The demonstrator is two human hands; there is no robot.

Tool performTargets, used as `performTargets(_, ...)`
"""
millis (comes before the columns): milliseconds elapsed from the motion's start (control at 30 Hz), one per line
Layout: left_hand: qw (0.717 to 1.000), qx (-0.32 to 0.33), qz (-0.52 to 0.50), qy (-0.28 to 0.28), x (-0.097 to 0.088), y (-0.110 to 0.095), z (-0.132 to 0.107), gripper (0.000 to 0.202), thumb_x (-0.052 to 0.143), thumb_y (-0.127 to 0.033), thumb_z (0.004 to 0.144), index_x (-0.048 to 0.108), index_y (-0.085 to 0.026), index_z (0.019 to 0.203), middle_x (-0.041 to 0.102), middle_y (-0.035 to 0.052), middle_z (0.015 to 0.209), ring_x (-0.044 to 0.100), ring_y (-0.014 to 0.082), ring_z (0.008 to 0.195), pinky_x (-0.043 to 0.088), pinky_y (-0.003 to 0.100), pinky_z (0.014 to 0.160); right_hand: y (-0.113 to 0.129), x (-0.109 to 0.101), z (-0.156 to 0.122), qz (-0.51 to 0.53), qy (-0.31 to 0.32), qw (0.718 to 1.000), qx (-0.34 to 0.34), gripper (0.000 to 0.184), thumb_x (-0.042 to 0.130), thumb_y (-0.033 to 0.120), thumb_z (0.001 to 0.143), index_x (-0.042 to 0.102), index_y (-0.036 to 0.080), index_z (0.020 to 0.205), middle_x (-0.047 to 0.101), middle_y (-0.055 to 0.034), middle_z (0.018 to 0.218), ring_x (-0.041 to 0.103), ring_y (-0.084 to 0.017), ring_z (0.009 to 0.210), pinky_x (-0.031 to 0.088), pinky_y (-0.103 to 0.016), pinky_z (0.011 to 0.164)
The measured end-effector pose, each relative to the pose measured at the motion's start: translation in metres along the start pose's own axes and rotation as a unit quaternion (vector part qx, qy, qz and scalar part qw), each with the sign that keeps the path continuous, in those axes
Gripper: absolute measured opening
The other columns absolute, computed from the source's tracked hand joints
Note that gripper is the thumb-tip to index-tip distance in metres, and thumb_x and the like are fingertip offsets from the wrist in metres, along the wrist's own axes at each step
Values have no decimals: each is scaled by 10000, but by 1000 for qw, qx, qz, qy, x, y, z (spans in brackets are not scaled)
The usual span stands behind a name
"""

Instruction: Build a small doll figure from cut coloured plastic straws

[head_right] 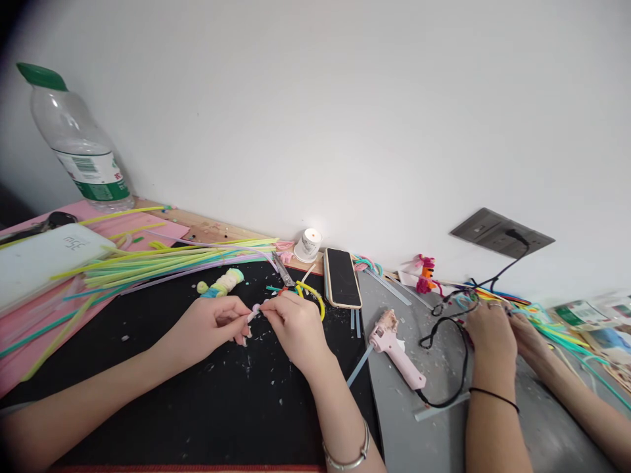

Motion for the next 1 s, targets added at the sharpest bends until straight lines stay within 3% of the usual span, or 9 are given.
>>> performTargets(633, 1000, -8, -5, -5, -1, -3, -1, 187, 540, -338, 837, 588, -196, 727, 698, -11, 682, 686, 159, 599, 542, 286, 640, -2, -3, 0, 12, -25, 999, 21, 142, 595, 129, 869, 709, 211, 887, 698, -19, 809, 624, -135, 742, 481, -225, 673)
performTargets(1000, 1000, -9, -9, -17, -2, -5, 0, 182, 541, -343, 825, 587, -200, 722, 703, -10, 673, 694, 160, 593, 555, 273, 635, 1, -2, 1, 25, -4, 1000, 11, 138, 596, 141, 870, 719, 199, 852, 659, -16, 719, 593, -127, 642, 470, -226, 618)
Point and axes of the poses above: each hand's wrist, its own z-axis towards the middle knuckle, its own x-axis out of the palm, y = z × x, the point moved 3 cm from there along z, towards the middle knuckle
